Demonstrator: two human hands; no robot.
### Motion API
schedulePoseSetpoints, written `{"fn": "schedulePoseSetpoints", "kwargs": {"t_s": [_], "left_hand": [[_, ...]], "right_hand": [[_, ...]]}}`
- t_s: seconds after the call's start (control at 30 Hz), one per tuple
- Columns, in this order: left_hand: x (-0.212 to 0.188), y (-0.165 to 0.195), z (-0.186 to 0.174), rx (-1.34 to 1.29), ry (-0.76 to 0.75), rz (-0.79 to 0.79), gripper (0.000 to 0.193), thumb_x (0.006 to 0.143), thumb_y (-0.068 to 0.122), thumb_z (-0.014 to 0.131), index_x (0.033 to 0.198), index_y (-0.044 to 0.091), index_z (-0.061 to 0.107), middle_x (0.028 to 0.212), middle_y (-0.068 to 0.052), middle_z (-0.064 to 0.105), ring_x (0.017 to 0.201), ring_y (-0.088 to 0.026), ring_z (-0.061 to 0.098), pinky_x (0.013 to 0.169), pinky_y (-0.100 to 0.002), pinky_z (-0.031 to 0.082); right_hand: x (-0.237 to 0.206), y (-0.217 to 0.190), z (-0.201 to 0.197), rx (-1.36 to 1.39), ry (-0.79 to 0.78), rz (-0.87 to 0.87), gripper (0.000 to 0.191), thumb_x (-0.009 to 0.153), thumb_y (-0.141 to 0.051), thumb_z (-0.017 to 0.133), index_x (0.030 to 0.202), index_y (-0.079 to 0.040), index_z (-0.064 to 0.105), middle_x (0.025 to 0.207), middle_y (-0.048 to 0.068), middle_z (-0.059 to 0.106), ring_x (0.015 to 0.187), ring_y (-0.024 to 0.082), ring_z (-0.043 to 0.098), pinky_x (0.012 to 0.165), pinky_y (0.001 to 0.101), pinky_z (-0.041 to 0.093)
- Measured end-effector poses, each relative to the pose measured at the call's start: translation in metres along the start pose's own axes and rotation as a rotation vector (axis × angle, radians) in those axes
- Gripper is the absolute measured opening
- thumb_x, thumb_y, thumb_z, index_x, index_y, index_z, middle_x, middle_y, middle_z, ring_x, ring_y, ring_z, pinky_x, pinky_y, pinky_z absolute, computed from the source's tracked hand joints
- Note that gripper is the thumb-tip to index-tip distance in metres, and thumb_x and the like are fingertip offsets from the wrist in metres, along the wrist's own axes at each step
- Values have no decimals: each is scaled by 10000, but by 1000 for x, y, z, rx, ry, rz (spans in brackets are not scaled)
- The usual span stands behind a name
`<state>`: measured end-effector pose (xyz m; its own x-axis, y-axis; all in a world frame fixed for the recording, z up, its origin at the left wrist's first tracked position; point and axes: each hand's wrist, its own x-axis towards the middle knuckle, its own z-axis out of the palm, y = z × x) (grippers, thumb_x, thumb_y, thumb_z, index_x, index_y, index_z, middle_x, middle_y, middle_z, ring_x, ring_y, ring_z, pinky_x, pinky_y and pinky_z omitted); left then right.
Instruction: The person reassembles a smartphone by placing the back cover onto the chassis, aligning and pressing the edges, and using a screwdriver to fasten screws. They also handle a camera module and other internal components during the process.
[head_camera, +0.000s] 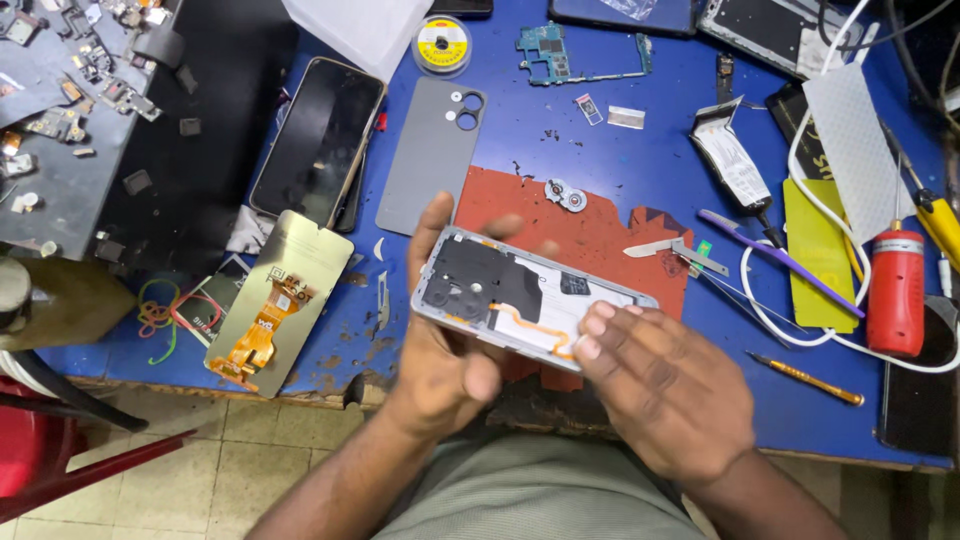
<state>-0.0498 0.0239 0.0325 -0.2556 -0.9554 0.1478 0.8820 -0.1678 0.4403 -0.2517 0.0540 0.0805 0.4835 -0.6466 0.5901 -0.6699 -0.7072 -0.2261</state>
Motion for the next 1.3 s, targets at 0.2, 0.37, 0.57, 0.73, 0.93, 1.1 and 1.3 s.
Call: {"fn": "schedulePoseSetpoints", "kwargs": {"t_s": [0.2,0.37,0.57,0.73,0.93,1.1,1.3], "left_hand": [[2,7,7,3,-16,-8,972,933,97,795,1630,193,124,1439,-205,502,1478,-458,461,1248,-591,457],[3,6,8,-3,246,-23,746,909,11,552,1570,93,218,1311,-250,561,1345,-507,543,1154,-633,477],[8,7,13,8,452,-142,687,845,-43,444,1506,84,313,1250,-234,578,1284,-501,579,1060,-609,464],[10,8,14,-42,535,-180,623,869,-15,448,1478,71,347,1231,-246,589,1267,-496,594,1056,-584,470],[5,8,7,-80,442,-187,579,982,286,609,1475,104,366,1296,-218,571,1298,-435,594,1059,-539,459],[2,13,-9,190,212,-12,670,962,377,748,1452,39,440,1455,-133,557,1383,-267,556,1119,-457,479],[3,22,-30,731,195,-12,370,875,43,837,1186,-7,645,1095,-122,748,1041,-186,714,948,-330,583]], "right_hand": [[1,-2,6,-58,-35,-72,226,908,-110,758,1130,-71,737,1109,113,759,1102,267,733,988,494,547],[-2,8,10,33,29,120,226,856,-4,766,1074,-50,729,1104,124,747,1121,303,726,1028,508,558],[-1,17,5,111,61,131,230,818,33,809,1026,-26,732,1055,140,745,1060,318,750,940,438,615],[12,18,2,122,11,91,235,814,47,793,1030,-21,732,1047,146,752,1047,317,754,930,446,616],[17,18,-1,231,-20,180,271,809,32,796,1065,-39,743,1068,131,769,1020,277,774,894,363,634],[1,21,-5,482,35,546,208,891,59,776,1085,-13,751,1010,92,798,854,149,797,746,235,631],[-20,33,2,805,66,792,145,879,41,773,1022,35,752,940,73,790,839,82,736,768,217,623]]}}
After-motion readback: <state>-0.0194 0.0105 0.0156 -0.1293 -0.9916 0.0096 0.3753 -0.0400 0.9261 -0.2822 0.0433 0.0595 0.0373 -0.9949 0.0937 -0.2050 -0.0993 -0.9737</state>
